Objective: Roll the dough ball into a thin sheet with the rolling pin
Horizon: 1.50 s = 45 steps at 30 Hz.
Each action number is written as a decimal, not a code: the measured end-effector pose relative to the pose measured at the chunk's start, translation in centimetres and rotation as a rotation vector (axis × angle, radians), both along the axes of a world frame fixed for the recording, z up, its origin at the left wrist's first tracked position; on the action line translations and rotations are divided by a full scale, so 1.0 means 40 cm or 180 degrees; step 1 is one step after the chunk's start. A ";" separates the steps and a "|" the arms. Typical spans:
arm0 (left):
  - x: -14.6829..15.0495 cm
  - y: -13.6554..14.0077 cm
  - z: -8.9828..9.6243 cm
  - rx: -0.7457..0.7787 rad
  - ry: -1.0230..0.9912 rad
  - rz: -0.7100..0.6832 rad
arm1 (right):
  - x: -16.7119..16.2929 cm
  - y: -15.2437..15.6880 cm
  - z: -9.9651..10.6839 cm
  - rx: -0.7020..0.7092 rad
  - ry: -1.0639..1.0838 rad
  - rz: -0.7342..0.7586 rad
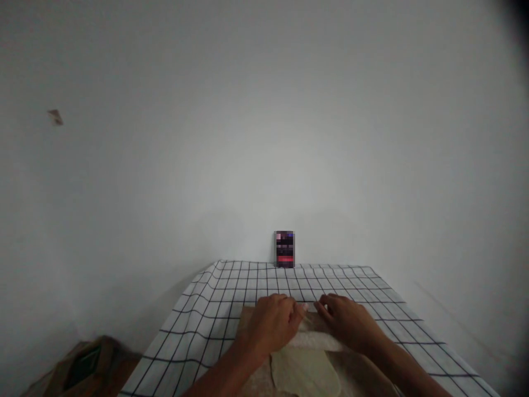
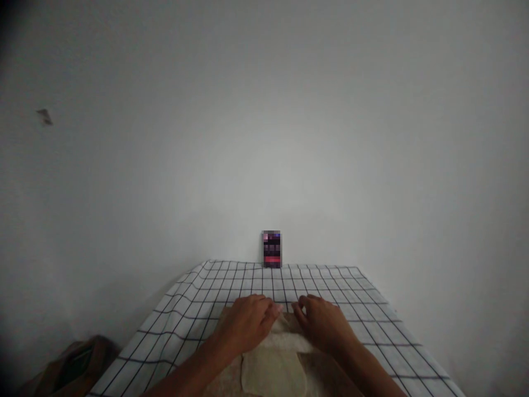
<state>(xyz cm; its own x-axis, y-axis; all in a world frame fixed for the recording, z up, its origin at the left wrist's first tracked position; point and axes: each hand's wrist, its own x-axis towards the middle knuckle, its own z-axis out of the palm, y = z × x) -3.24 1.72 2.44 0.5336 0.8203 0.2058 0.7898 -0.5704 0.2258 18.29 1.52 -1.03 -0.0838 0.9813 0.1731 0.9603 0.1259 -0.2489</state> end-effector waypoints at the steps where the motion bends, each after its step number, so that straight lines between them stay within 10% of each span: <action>1: 0.002 0.010 0.002 -0.0062 -0.0008 -0.0015 | 0.001 0.010 -0.005 -0.0017 0.0013 0.0000; 19: -0.040 -0.141 -0.172 0.0256 -0.0288 0.0104 | 0.014 -0.190 -0.191 0.1924 -0.1371 0.0573; 31: -0.065 -0.025 -0.023 -0.0930 -0.0147 0.0316 | 0.006 -0.191 -0.160 0.1280 -0.0364 0.0641; 45: -0.040 0.091 -0.079 -0.2112 -0.1677 -0.0111 | -0.005 -0.211 -0.103 0.0536 -0.0019 0.0482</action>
<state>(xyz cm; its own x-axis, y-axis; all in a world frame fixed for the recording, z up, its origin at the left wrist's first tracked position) -4.82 5.38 -0.72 0.5303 0.8437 -0.0836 0.4718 -0.2117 0.8559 18.08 -6.91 -5.14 -0.2294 0.9147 0.3326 0.9287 0.3080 -0.2065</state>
